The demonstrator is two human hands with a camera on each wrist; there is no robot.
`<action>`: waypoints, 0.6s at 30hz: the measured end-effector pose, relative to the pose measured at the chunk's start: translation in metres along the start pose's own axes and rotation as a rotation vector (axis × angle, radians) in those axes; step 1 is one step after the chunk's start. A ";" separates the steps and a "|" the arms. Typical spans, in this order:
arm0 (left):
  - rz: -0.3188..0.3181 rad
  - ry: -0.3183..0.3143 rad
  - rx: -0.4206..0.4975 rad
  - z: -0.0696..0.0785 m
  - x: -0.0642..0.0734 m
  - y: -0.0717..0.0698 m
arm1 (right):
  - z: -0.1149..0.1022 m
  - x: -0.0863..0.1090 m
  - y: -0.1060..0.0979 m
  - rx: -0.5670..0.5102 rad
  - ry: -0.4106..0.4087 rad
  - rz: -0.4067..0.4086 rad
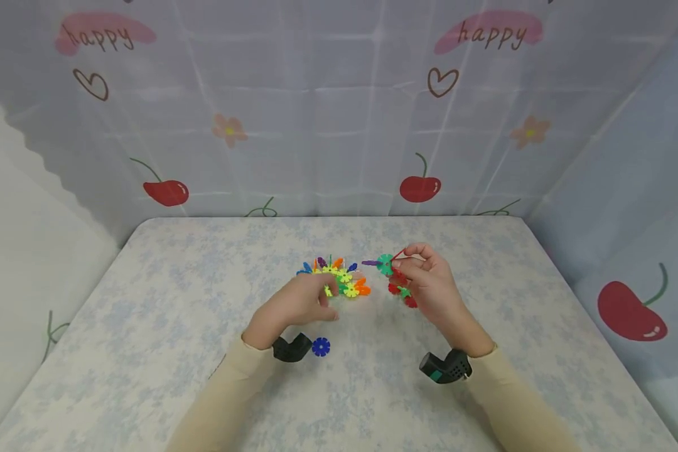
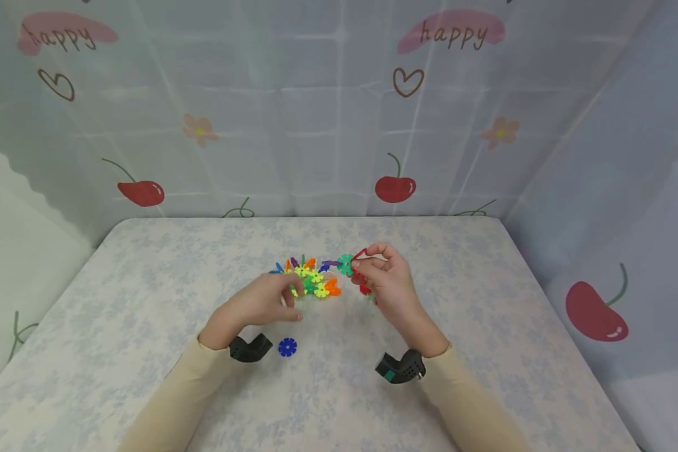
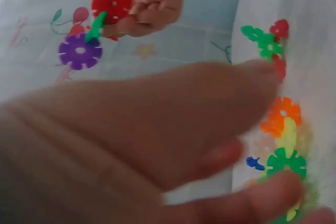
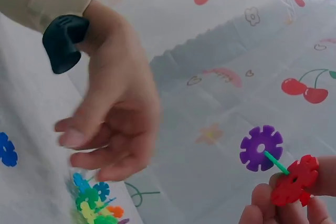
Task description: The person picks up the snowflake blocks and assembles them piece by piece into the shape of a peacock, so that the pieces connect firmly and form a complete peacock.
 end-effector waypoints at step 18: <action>-0.263 -0.162 -0.349 -0.011 0.000 0.039 | 0.001 -0.006 -0.004 -0.146 0.101 -0.026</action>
Point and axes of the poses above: each hand's wrist, its own x-axis away from the middle knuckle, its own y-axis out of the palm, z = x × y, the point moved 3 cm from there along -x, towards the middle knuckle, and after that the axes turned 10 degrees about x, right-handed, at the moved point
